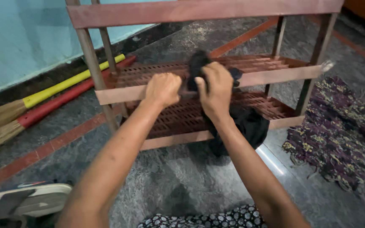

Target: The person wipes a three-tier plastic shoe rack with a black cloth, then places several pairs of shoes and sandals onto the shelves.

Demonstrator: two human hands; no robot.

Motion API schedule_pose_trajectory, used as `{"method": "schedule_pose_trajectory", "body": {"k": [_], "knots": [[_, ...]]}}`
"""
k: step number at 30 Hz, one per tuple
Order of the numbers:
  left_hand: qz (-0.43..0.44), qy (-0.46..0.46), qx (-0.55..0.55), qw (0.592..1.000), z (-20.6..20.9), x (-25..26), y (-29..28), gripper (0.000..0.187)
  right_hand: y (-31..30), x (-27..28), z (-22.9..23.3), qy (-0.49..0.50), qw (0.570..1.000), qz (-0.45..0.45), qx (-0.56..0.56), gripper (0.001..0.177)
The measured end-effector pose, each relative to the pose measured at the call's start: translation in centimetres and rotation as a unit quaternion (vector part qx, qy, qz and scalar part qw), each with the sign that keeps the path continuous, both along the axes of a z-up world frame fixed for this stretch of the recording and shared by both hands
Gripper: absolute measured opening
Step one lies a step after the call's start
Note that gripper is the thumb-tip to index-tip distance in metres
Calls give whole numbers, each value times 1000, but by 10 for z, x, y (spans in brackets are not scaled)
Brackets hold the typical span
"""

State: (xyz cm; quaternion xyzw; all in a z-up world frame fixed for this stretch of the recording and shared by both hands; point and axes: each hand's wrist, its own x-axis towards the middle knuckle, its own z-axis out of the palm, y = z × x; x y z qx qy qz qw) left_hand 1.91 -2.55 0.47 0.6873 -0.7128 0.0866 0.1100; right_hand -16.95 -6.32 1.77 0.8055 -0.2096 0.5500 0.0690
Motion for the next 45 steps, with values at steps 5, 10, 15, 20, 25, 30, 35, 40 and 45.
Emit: {"method": "schedule_pose_trajectory", "body": {"k": [5,10,15,20,25,30,35,40,45], "knots": [[-27,40,-3,999,15,0,21,40,-9,18,-13,76,996,-33,-31,22],[-34,-29,-216,975,20,48,82,47,-16,17,-21,89,995,-33,-25,23],[123,70,-386,912,25,77,119,48,-16,22,-22,72,996,-51,-19,22],[274,405,-289,823,7,88,104,65,-12,25,-24,62,996,-66,-22,18],[313,293,-378,821,-11,97,86,40,0,42,-28,33,994,-103,25,18],[335,355,-327,809,-6,99,84,44,33,95,-26,38,994,-95,34,19],[322,335,-340,817,-7,95,89,43,93,163,-24,75,996,31,35,16],[318,326,-341,822,-9,98,93,43,81,152,-19,114,992,57,-26,18],[329,308,-314,836,-10,99,99,43,37,98,-18,159,983,61,-65,27]]}}
